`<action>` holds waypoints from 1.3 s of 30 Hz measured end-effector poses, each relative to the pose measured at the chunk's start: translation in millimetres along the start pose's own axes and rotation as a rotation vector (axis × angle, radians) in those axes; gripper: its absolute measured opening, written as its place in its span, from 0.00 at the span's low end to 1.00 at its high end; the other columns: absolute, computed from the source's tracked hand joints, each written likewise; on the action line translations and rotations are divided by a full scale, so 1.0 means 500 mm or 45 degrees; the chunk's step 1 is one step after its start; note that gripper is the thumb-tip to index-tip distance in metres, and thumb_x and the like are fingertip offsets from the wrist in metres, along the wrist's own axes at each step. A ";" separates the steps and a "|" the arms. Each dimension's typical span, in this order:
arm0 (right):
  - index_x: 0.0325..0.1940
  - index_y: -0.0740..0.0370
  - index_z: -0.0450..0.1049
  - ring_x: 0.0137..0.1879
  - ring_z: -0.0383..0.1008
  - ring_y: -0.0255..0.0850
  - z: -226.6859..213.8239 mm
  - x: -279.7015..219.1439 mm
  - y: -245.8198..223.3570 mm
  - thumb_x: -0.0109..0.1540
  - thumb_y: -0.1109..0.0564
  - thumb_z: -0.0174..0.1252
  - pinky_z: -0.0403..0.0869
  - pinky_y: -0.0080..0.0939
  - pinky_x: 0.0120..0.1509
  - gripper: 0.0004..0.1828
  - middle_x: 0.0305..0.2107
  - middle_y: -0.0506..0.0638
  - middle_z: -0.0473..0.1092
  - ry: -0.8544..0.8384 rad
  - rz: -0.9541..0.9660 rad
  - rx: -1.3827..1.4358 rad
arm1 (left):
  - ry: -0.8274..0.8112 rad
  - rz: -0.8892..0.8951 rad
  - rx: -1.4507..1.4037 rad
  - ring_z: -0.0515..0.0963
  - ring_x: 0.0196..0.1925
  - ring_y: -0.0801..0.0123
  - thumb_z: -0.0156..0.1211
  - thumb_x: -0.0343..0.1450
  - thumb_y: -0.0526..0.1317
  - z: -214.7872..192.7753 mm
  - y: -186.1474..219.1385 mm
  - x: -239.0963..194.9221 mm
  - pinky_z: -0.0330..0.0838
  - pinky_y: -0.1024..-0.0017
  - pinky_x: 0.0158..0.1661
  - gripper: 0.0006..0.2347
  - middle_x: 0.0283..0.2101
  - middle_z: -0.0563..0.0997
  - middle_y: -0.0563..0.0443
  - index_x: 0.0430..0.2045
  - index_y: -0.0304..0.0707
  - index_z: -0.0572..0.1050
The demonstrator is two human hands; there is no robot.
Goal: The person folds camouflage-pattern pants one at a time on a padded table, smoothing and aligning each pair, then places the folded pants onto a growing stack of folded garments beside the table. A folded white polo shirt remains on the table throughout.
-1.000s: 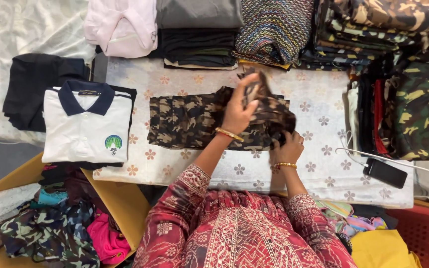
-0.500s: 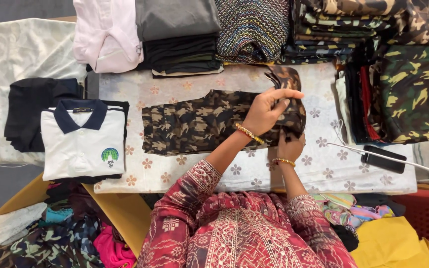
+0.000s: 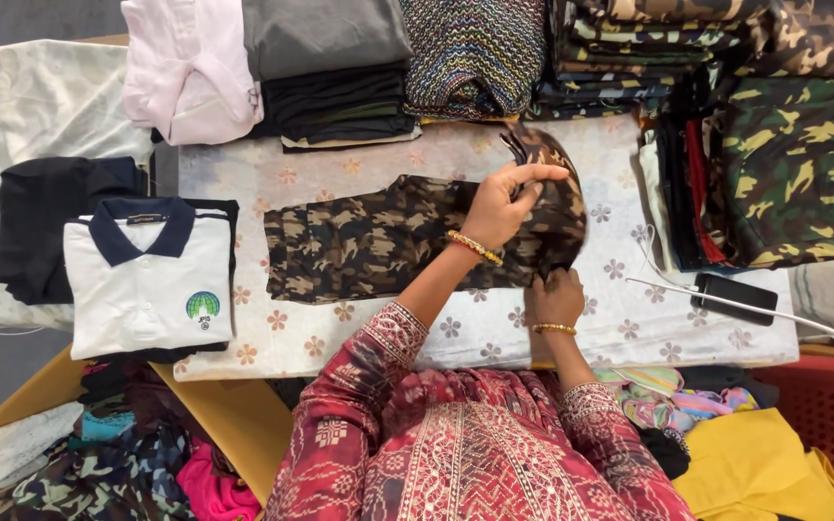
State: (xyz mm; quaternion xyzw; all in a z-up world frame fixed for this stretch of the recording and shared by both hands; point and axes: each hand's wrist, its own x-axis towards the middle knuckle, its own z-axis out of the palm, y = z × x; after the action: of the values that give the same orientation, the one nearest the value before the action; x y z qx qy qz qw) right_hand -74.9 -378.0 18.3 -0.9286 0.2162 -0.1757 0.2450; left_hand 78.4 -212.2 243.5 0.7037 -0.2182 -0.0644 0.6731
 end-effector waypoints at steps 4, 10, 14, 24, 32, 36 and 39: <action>0.36 0.61 0.76 0.41 0.74 0.57 0.037 -0.009 0.047 0.52 0.54 0.70 0.73 0.54 0.45 0.14 0.34 0.55 0.73 -0.029 0.117 0.054 | 0.024 0.065 -0.015 0.80 0.42 0.73 0.54 0.73 0.28 -0.036 -0.005 0.001 0.75 0.75 0.46 0.14 0.42 0.81 0.54 0.47 0.43 0.82; 0.44 0.61 0.74 0.44 0.73 0.57 0.037 -0.010 0.036 0.54 0.59 0.66 0.73 0.54 0.47 0.14 0.38 0.55 0.72 -0.013 -0.106 0.072 | 0.193 -0.068 0.161 0.81 0.41 0.72 0.54 0.72 0.27 -0.178 -0.051 -0.065 0.75 0.77 0.42 0.16 0.43 0.82 0.53 0.50 0.44 0.82; 0.44 0.60 0.72 0.47 0.72 0.54 0.043 -0.004 0.023 0.56 0.59 0.64 0.71 0.53 0.49 0.14 0.39 0.55 0.68 -0.083 -0.448 -0.071 | 0.431 -0.204 0.277 0.80 0.47 0.69 0.54 0.72 0.26 -0.313 -0.118 -0.172 0.73 0.76 0.48 0.17 0.48 0.83 0.50 0.52 0.43 0.81; 0.45 0.59 0.73 0.49 0.71 0.54 0.045 -0.003 -0.058 0.53 0.64 0.60 0.71 0.52 0.53 0.16 0.39 0.53 0.71 -0.279 -0.605 0.133 | 0.847 -0.502 0.446 0.78 0.59 0.65 0.57 0.68 0.22 -0.502 -0.371 -0.450 0.71 0.74 0.53 0.20 0.58 0.77 0.45 0.51 0.43 0.81; 0.39 0.55 0.75 0.49 0.73 0.51 0.011 0.059 -0.081 0.53 0.70 0.62 0.73 0.50 0.52 0.14 0.38 0.51 0.71 -0.037 -0.524 0.232 | 0.626 -0.504 0.550 0.73 0.67 0.52 0.62 0.63 0.23 -0.508 -0.470 -0.511 0.66 0.67 0.63 0.26 0.60 0.78 0.39 0.56 0.50 0.79; 0.37 0.54 0.76 0.47 0.72 0.50 -0.013 0.092 -0.042 0.53 0.71 0.65 0.72 0.50 0.52 0.16 0.38 0.50 0.71 0.156 -0.635 0.202 | 0.546 -0.568 0.571 0.73 0.66 0.52 0.64 0.63 0.26 -0.436 -0.492 -0.504 0.65 0.67 0.66 0.27 0.61 0.75 0.39 0.57 0.53 0.76; 0.38 0.51 0.79 0.50 0.71 0.49 0.005 0.078 0.022 0.54 0.71 0.66 0.71 0.48 0.53 0.17 0.40 0.47 0.72 0.093 -0.553 -0.059 | 0.465 -0.743 0.505 0.67 0.70 0.49 0.63 0.67 0.27 -0.390 -0.425 -0.478 0.65 0.65 0.65 0.26 0.69 0.67 0.36 0.59 0.54 0.75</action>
State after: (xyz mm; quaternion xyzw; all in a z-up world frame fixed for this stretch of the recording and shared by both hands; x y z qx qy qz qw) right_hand -44.2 -404.6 19.2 -0.9518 0.0237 -0.2528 0.1718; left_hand -13.9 60.6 4.4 0.8524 0.1060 -0.0833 0.5053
